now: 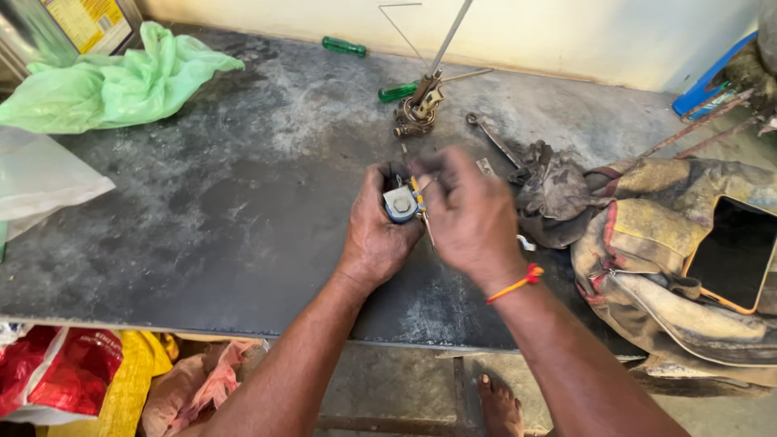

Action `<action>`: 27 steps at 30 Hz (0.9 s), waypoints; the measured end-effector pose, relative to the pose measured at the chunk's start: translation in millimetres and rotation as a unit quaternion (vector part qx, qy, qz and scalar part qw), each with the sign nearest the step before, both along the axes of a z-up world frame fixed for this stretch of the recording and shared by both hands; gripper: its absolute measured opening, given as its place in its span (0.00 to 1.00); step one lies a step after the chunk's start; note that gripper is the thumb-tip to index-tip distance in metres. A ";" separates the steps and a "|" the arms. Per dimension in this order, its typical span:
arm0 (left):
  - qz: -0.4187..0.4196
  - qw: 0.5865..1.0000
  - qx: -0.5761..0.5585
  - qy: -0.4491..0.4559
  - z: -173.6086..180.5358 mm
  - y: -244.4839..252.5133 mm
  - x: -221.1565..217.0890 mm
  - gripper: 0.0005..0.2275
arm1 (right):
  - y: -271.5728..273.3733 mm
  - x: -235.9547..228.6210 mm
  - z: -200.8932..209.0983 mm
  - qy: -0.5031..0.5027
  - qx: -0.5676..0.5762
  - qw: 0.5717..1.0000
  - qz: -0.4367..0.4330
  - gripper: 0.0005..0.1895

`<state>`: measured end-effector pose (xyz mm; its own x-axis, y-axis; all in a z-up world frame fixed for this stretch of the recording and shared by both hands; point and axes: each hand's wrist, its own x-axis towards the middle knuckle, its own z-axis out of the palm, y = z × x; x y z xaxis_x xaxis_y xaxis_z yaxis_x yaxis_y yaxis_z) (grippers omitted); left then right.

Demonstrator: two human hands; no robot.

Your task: The person disassembles a mechanical solenoid component on a workbench using wrenches, a screwdriver, and a metal rod. They remove a blue plastic cap, unscrew parts with wrenches, and wipe the components with a cloth.

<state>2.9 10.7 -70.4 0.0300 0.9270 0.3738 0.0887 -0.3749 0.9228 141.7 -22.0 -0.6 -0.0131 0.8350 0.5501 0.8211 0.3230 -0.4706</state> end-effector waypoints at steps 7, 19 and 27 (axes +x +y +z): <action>0.014 1.000 0.006 0.013 4.0 2.9 4.6 0.26 | -44.7 15.1 -27.7 0.025 -0.009 0.997 0.070 0.08; 0.017 0.997 -0.020 0.077 14.9 -1.4 3.0 0.25 | 4.4 42.7 -6.0 0.562 -0.202 0.782 0.179 0.14; 0.019 0.993 -0.026 0.115 12.9 -6.1 8.2 0.24 | -6.5 51.3 -24.5 0.332 -0.099 0.922 0.174 0.09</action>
